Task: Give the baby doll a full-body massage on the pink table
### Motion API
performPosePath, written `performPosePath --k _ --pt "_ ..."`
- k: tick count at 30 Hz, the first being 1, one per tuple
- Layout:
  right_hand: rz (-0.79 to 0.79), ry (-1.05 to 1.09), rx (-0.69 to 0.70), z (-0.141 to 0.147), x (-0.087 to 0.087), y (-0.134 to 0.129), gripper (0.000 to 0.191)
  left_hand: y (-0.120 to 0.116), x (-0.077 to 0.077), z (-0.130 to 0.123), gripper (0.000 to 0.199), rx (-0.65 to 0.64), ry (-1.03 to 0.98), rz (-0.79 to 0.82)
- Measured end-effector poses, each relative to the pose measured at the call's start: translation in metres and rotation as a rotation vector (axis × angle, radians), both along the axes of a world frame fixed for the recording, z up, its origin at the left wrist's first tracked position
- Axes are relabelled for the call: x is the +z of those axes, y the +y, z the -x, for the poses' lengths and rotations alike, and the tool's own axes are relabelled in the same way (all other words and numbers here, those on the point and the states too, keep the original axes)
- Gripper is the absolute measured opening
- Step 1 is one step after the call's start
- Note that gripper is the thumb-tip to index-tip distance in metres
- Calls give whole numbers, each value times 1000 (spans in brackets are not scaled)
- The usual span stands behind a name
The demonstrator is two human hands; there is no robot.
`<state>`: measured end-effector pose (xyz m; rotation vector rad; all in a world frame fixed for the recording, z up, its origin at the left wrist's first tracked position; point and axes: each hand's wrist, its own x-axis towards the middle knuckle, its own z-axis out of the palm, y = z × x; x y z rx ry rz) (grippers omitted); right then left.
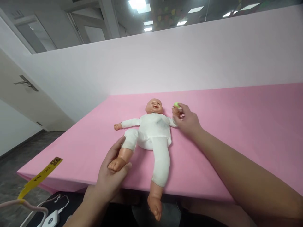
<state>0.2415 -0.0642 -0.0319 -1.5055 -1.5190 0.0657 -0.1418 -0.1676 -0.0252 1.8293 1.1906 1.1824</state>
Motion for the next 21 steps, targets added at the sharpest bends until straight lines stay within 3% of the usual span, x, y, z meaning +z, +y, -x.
performPosePath --k 4,7,14,21 --pt "0 -345 263 34 13 -13 38 28 12 -16 81 -34 -110 18" --pt "-6 -465 409 47 14 -15 26 49 19 -29 80 -20 -119 87" --pt "-22 -509 503 51 8 -13 24 85 22 -55 78 2 -118 159" --pt "14 -417 512 48 8 -14 25 80 16 -57 79 -20 -96 107"
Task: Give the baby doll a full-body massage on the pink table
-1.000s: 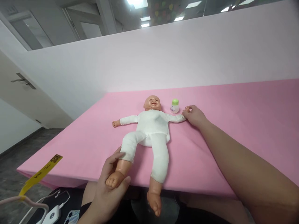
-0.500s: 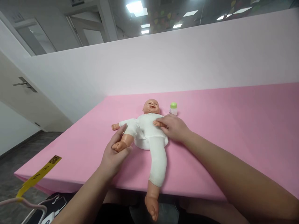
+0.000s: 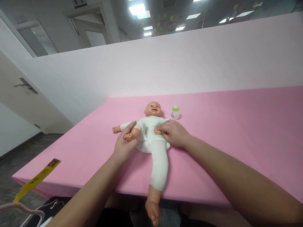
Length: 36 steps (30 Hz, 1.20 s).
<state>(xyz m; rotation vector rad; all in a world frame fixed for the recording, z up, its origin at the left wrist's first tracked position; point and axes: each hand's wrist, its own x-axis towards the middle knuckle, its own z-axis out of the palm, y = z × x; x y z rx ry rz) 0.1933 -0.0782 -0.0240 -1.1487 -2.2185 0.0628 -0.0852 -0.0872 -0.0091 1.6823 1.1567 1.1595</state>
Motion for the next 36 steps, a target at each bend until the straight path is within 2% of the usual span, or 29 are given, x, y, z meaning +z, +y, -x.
performPosePath --k 2,5,8,10,15,21,25,29,32,36 --pt "45 126 -87 -4 -1 0 25 -9 -1 5 77 -5 -2 -34" --pt "58 430 -298 -20 -1 4 39 -27 -2 15 73 12 33 -90" --pt "42 704 -468 -45 -1 13 47 -49 -4 26 71 24 82 -149" --pt "86 795 -545 -65 -1 19 53 -62 -7 34 70 14 112 -181" --pt "227 826 -729 -104 -12 28 63 -91 -19 60 67 73 242 -145" --pt "373 627 -963 -130 -42 44 89 -119 -31 83 61 107 316 -81" --pt "376 595 -967 -136 -49 49 88 -126 -31 84 58 87 311 -70" --pt "352 643 -943 -127 -40 43 84 -123 -31 81 58 69 299 -75" --pt "216 669 -824 -104 -25 34 77 -114 -30 79 60 72 303 -103" --pt "23 613 -621 -58 -8 18 66 -96 -21 72 56 14 288 -95"
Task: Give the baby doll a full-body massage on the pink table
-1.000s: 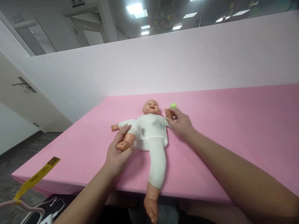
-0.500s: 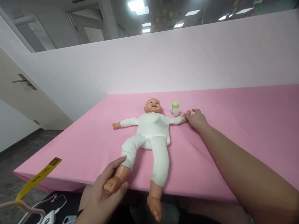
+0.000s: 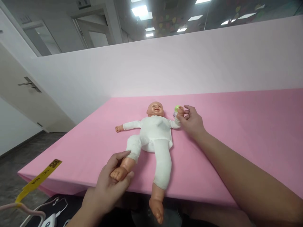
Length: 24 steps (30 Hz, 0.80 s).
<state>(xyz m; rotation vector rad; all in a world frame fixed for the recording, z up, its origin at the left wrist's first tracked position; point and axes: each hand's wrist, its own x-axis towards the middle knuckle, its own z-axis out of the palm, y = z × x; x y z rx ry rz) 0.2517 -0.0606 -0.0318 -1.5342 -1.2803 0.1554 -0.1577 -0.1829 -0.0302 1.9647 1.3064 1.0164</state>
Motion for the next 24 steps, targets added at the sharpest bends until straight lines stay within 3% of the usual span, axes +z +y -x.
performPosePath --k 7,14,19,24 --pt "-16 -412 382 54 9 -25 30 54 23 -36 51 -47 -175 9" --pt "-17 -528 518 58 2 -22 31 104 31 -72 41 -51 -94 52" --pt "8 -556 508 57 3 -21 22 113 27 -77 41 -48 -134 71" --pt "-68 -484 512 58 1 -22 32 99 25 -69 47 -35 -119 66"
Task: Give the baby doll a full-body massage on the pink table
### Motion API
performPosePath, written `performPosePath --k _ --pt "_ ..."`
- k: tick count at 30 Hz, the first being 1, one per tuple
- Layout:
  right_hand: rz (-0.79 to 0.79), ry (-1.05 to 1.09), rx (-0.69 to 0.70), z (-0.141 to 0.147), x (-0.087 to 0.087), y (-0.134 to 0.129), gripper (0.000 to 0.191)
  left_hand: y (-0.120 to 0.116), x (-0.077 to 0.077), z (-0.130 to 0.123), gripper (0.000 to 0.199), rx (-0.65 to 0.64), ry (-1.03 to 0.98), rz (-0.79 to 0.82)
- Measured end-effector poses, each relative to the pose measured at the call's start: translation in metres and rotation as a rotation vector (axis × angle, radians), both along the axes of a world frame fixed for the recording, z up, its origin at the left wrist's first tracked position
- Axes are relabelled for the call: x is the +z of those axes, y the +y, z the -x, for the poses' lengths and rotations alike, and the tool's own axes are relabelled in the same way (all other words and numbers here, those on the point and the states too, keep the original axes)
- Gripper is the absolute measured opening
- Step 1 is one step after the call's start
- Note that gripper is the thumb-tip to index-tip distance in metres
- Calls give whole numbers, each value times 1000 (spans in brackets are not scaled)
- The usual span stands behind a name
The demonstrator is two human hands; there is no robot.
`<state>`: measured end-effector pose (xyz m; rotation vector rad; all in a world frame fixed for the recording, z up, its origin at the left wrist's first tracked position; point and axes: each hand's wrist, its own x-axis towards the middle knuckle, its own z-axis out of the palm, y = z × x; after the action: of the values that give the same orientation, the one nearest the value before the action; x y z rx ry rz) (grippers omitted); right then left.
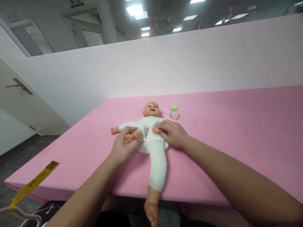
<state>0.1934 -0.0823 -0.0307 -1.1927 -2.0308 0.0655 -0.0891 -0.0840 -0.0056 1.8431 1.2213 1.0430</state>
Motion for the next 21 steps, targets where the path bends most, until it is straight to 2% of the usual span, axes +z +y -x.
performPosePath --k 2,7,12,15,18,21 --pt "-28 93 -40 -1 -1 1 30 -14 -2 5 49 -5 -7 -28" --pt "14 393 -296 -17 1 9 33 -59 -13 26 53 32 23 -73" --pt "115 610 -543 -66 -6 30 47 -104 -23 48 54 56 118 -157" --pt "313 735 -656 -97 -16 41 59 -126 -35 57 57 110 215 -236" --pt "528 680 -760 -122 -25 46 77 -142 -52 63 69 100 325 -367" --pt "568 442 -867 -135 -27 46 75 -148 -66 64 79 51 462 -495"
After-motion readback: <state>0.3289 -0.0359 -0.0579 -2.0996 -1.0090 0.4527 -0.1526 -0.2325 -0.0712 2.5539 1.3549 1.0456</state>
